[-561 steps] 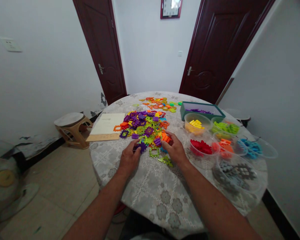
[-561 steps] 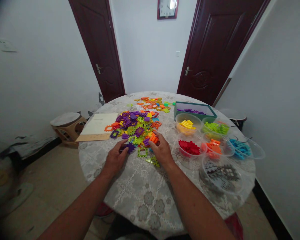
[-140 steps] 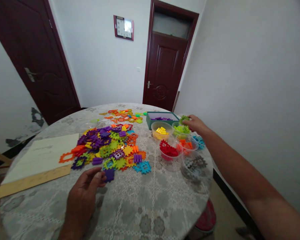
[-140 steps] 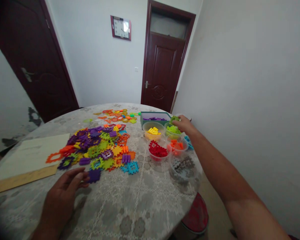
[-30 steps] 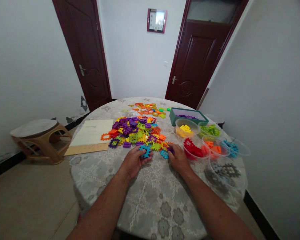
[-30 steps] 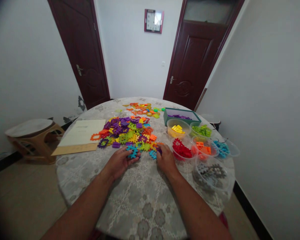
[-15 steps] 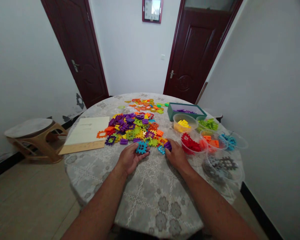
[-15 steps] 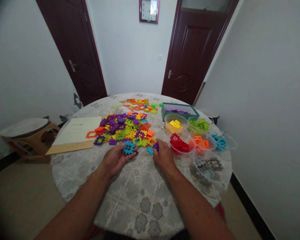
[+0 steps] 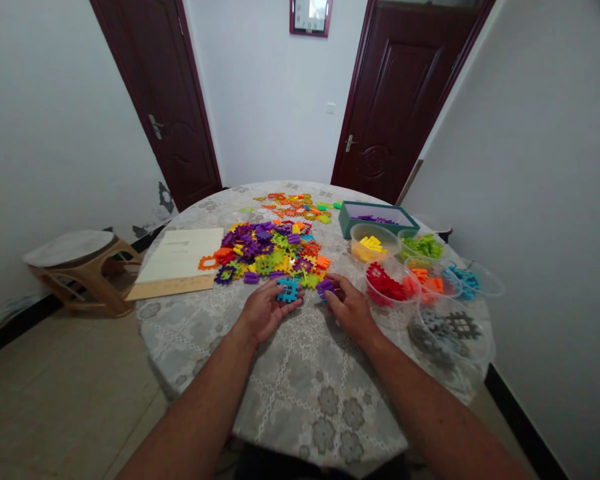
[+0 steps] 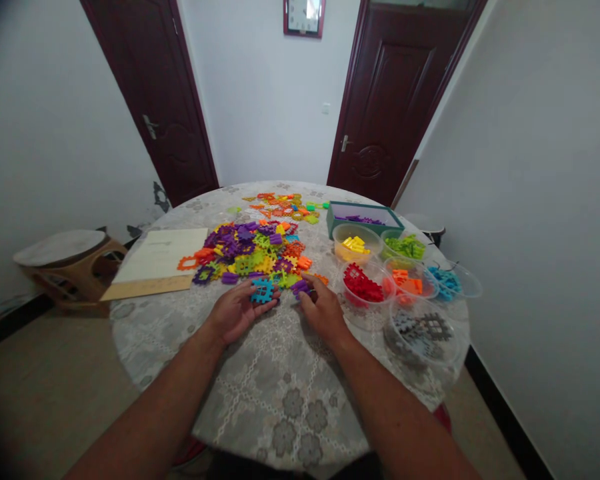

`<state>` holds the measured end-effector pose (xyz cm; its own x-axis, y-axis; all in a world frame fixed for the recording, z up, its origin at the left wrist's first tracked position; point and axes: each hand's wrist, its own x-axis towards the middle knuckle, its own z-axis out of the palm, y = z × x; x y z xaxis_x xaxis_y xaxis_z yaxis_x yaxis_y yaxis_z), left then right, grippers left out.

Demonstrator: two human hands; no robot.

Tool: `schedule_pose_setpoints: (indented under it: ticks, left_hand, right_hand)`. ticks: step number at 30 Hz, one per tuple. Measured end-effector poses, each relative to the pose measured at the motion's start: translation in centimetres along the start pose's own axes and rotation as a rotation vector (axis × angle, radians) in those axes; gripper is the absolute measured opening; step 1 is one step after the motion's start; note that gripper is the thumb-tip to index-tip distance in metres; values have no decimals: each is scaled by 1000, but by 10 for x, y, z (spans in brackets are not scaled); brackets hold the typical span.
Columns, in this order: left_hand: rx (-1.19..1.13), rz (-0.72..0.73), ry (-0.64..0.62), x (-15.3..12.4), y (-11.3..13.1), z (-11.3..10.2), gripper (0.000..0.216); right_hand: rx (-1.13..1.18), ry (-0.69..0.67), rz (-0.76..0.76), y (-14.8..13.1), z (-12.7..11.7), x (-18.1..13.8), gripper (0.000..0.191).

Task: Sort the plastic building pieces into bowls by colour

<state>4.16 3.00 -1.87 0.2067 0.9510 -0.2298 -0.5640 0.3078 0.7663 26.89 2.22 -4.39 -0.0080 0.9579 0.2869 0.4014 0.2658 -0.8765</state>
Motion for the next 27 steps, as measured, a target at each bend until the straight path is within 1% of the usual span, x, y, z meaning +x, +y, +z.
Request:
schedule_pose_setpoints:
  ticks: [4,8,11,19,27]
  left_hand:
    - [15,-17,-42,-2,0,1,39]
    - [26,-22,-62,-2,-1,2,49]
    - [35,-13,-69,-3,-1,3,52]
    - [50,-36,-77,-6,1,5,59]
    - [65,-34,-110,-5,-1,2,67]
  right_hand:
    - [133,-75,41,-2,7,-3,47]
    - [207,-81,81,-3,9,-3,48]
    - [240,-74,97,-5,8,-2,47]
    - [235,-87,48,1,9,-1,42]
    - [182,-100,42,1,8,-3,43]
